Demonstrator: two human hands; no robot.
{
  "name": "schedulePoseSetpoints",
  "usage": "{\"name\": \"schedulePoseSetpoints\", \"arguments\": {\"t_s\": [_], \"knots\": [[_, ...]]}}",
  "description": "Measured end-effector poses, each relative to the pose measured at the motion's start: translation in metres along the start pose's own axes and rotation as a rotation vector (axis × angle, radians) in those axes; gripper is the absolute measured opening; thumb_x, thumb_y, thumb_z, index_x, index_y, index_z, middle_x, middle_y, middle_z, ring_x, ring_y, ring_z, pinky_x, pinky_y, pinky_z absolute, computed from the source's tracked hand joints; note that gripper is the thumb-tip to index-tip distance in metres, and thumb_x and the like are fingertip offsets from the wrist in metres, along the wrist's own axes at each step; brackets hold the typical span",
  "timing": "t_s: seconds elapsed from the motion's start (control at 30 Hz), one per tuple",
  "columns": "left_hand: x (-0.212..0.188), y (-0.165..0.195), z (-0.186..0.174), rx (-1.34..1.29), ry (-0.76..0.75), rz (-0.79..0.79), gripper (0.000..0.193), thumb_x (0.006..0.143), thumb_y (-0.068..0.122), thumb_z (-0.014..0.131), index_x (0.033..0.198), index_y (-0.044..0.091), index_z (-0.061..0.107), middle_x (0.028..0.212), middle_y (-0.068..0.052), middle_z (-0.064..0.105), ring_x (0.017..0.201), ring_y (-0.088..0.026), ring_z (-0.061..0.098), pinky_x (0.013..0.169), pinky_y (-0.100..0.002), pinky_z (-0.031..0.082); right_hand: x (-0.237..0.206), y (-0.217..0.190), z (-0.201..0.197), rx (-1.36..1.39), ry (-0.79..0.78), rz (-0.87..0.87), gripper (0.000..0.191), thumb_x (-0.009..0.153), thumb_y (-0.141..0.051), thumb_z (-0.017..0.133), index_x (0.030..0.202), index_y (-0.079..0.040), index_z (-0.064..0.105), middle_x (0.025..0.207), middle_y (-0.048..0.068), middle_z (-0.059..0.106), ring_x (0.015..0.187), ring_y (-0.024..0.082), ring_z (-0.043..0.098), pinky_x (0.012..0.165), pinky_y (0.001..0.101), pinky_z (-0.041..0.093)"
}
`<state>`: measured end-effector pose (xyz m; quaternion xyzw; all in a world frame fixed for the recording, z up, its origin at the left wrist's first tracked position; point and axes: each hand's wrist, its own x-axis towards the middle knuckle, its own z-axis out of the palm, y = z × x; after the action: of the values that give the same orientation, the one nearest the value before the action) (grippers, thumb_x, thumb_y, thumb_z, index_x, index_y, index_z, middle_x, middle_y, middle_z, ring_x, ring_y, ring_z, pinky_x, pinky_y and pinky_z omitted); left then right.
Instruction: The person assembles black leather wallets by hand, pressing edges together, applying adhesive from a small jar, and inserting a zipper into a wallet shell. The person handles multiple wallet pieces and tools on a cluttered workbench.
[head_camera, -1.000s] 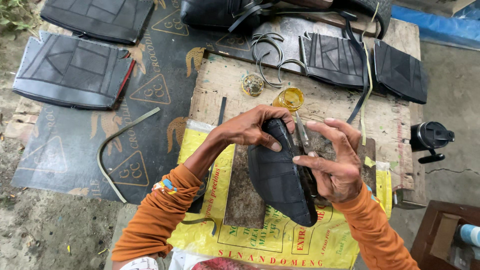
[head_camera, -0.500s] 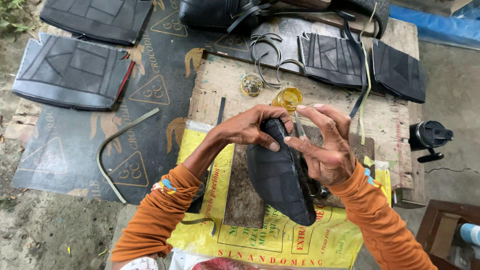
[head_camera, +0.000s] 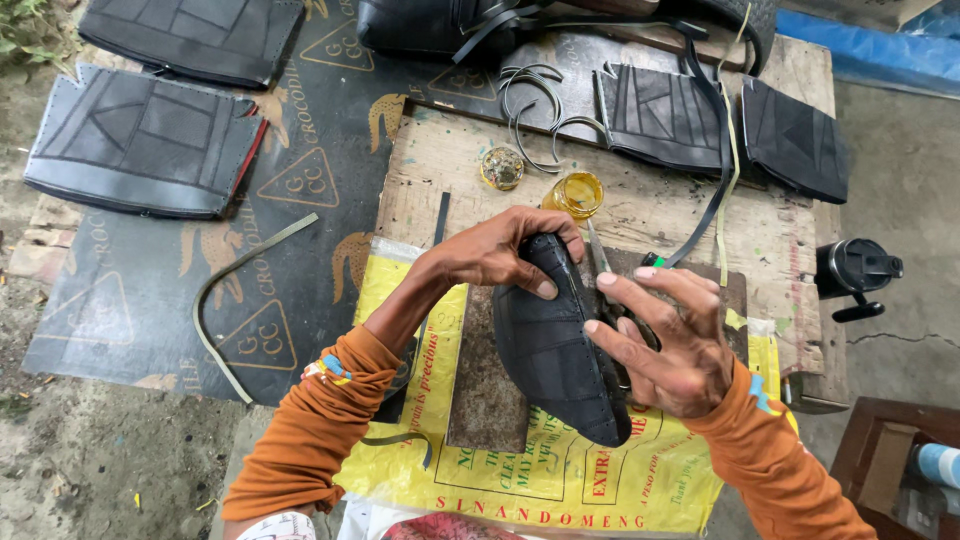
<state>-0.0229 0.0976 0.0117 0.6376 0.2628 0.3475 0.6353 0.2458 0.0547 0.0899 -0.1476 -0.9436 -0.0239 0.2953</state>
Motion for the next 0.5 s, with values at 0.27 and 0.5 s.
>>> {"name": "schedulePoseSetpoints", "arguments": {"t_s": [0.27,0.5], "knots": [[0.000,0.001,0.001,0.006,0.005,-0.001,0.044,0.073,0.007,0.089,0.110,0.007,0.066,0.097,0.006,0.065,0.087,-0.005,0.056,0.080,-0.023,0.049,-0.009,-0.004,0.003,-0.038,0.043,-0.014,0.034,0.085,0.009,0.065,0.108,-0.013,0.077,0.129,0.010,0.065,0.121,0.030,0.049,0.095,0.0487,0.050],[0.000,0.000,0.001,-0.027,-0.001,-0.005,0.044,0.073,0.008,0.089,0.110,0.008,0.067,0.097,0.006,0.066,0.087,-0.004,0.057,0.081,-0.024,0.051,-0.013,-0.006,0.005,-0.037,0.065,-0.028,0.036,0.085,0.011,0.066,0.110,-0.013,0.077,0.128,0.010,0.066,0.121,0.029,0.049,0.093,0.0467,0.050]]}}
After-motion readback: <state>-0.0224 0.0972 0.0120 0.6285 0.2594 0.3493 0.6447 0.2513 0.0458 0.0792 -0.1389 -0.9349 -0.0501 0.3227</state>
